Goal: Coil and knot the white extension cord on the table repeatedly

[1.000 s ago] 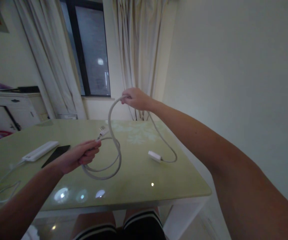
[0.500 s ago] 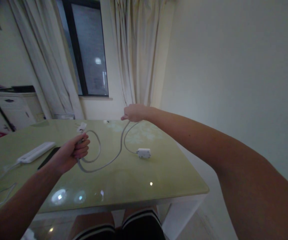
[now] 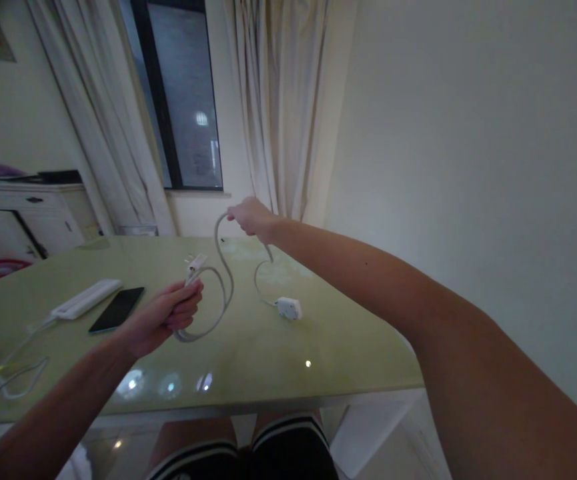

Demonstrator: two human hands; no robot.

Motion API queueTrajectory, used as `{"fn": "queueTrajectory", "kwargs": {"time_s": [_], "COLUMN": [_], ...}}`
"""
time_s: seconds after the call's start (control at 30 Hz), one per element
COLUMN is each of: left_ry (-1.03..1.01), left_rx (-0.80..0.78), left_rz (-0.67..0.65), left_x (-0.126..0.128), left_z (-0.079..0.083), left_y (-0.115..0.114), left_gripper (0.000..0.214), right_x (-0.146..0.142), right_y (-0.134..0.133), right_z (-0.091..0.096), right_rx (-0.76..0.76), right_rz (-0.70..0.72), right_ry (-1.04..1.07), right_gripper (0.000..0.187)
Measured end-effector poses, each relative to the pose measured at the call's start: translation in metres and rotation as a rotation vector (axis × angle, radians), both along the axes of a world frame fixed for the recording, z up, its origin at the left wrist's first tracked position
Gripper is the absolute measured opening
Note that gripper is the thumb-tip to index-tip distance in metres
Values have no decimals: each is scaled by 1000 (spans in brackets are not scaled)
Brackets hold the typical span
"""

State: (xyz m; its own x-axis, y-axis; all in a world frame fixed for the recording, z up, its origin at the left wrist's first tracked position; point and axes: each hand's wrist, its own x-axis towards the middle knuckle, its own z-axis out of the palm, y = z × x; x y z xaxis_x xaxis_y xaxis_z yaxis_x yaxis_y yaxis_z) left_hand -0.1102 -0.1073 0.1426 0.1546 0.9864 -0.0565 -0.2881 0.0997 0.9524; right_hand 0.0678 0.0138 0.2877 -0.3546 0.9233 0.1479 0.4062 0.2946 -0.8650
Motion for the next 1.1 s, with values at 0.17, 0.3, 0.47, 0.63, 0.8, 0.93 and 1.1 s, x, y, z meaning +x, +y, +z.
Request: {"fn": "queueTrajectory", "kwargs": {"time_s": [0.17, 0.3, 0.47, 0.63, 0.8, 0.93, 1.1], "left_ry": [40, -86, -183, -468, -614, -681, -690], "left_rx": [43, 85, -26, -66, -141, -163, -195], "left_rz": [54, 268, 198, 257, 439, 524, 572], "left_x": [8, 20, 31, 37, 31, 25, 24], "left_z": [-16, -27, -28, -9, 10, 8, -2], "left_y": [6, 9, 20, 23, 6, -9, -19], "left_gripper": [46, 46, 32, 16, 22, 30, 32], "right_x": [-5, -4, -4, -1, 17, 27, 28], "right_y": [0, 2, -26, -78, -105, -104, -103], "right_z": [6, 4, -14, -56, -98, -129, -152], "right_rx": [52, 73, 90, 423, 782, 918, 880], "right_rz": [-138, -188, 125, 426, 411, 333, 299], "right_ry": [202, 291, 317, 27, -629, -877, -861], "right_gripper": [20, 19, 16, 31, 54, 72, 70]}}
